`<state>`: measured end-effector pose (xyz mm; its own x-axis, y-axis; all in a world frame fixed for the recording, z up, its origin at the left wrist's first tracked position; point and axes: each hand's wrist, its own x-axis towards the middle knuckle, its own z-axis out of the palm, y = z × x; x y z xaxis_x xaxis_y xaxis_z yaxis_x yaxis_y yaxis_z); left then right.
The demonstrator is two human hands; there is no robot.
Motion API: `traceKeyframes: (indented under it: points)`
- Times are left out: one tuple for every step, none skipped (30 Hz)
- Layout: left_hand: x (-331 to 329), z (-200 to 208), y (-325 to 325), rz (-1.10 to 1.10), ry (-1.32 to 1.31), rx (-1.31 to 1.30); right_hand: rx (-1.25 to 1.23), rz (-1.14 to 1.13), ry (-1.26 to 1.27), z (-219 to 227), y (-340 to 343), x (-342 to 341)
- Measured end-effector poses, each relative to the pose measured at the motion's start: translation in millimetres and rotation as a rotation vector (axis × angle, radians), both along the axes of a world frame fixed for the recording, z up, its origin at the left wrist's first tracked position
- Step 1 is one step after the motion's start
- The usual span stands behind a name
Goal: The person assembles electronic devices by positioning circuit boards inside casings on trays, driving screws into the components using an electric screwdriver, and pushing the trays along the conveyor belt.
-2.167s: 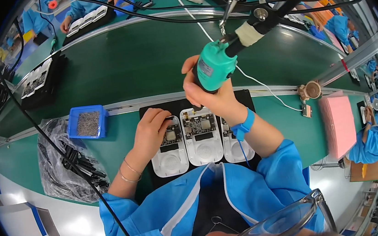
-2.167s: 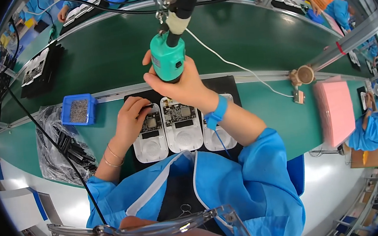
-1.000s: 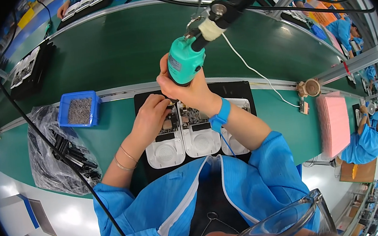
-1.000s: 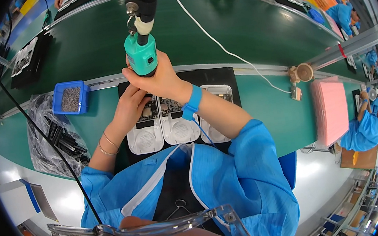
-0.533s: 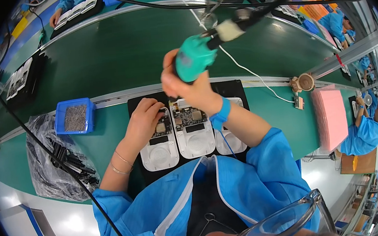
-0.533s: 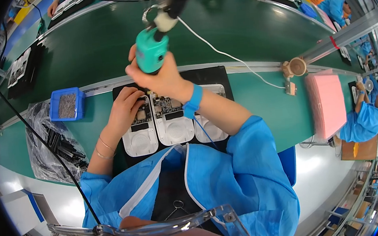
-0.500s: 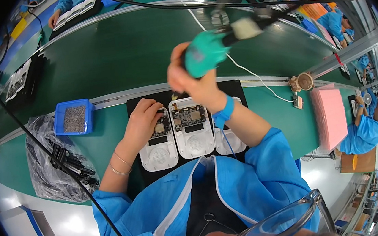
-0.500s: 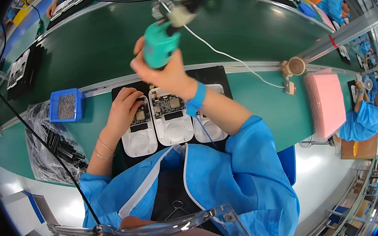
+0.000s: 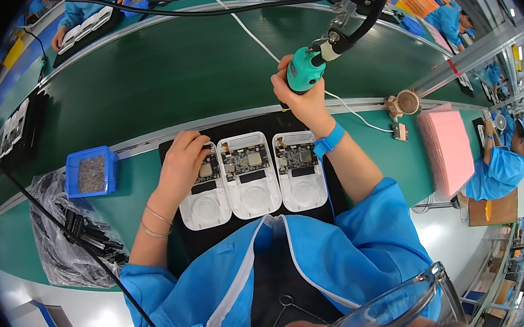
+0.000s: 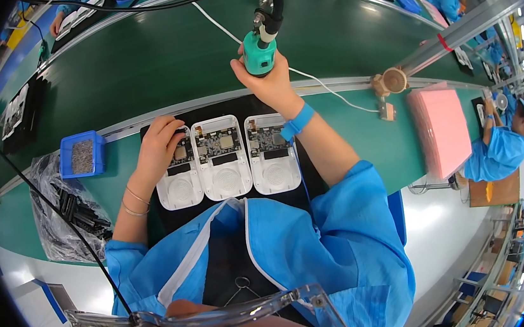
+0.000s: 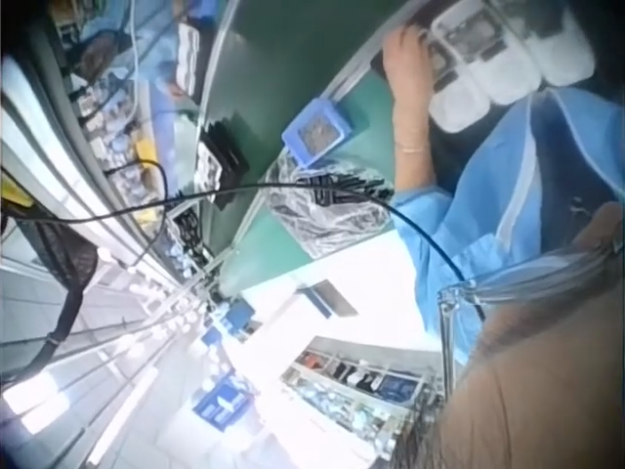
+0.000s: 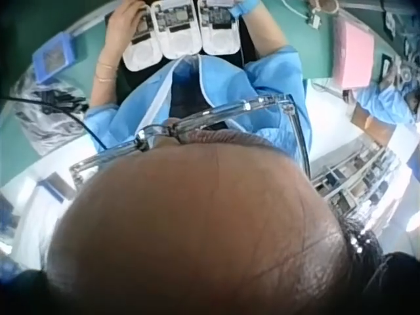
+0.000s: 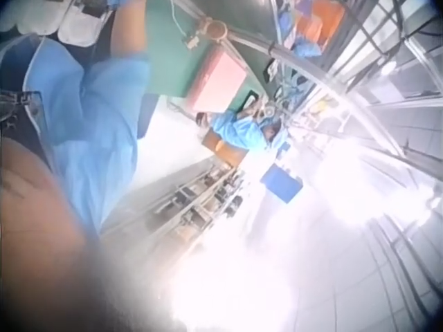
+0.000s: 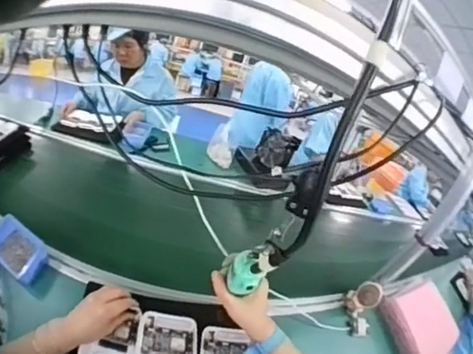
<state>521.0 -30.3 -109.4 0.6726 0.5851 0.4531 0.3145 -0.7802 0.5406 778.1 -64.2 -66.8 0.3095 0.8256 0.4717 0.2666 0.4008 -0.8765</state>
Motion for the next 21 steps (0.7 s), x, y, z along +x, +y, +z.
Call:
traceKeyframes:
  points:
    - [0,1,0,0.005,0.0,0.004,-0.003,0.005,0.028,-1,-1,1]
    - [0,2,-1,0.009,0.007,-0.01,-0.005,0.012,0.059,-2,-1,2]
    - [-1,5,-3,0.016,0.013,0.007,-0.01,-0.005,0.034,-3,-3,1]
    - [-5,4,-5,0.03,0.029,0.024,-0.014,-0.014,0.018,-8,-4,-3]
    - [-6,1,-6,0.043,0.047,0.03,-0.025,-0.032,0.088,-10,-8,-5]
    - [-8,-2,-6,0.038,0.053,0.01,-0.083,-0.009,0.11,-4,-12,-7]
    - [-7,1,-7,0.035,0.056,-0.017,-0.049,-0.004,0.122,-10,-11,-2]
    - [-5,6,-7,0.018,0.037,0.003,0.011,-0.015,0.149,-12,-8,3]
    - [-4,15,-10,0.013,0.01,-0.005,-0.004,-0.044,0.12,-13,-9,7]
    - [-15,19,-10,0.074,0.021,0.011,-0.116,-0.038,0.198,-7,-13,5]
    - [-22,26,-9,0.126,0.025,0.03,-0.048,0.011,0.257,-4,-15,6]
    - [-41,33,-4,0.226,0.043,0.077,0.018,-0.017,0.211,-6,-13,9]
    - [-66,36,2,0.355,0.051,0.138,0.035,-0.022,0.267,0,-15,6]
    - [-92,38,10,0.528,0.029,0.141,0.042,-0.024,0.279,0,-17,10]
    - [-119,40,20,0.628,0.042,0.12,0.075,-0.04,0.272,6,-19,12]
    - [-144,38,26,0.774,0.003,0.108,0.108,0.011,0.27,9,-20,15]
    - [-155,41,31,0.819,0.045,0.086,0.143,0.053,0.261,13,-21,16]
    - [-165,43,34,0.862,0.09,0.062,0.151,0.045,0.275,18,-22,11]
    - [-176,38,40,0.771,0.12,0.087,0.154,0.049,0.275,21,-23,6]
    - [-183,31,48,0.773,0.117,0.089,0.161,0.079,0.276,23,-25,3]
    - [-188,24,58,0.691,0.276,0.032,0.17,0.111,0.275,25,-25,0]
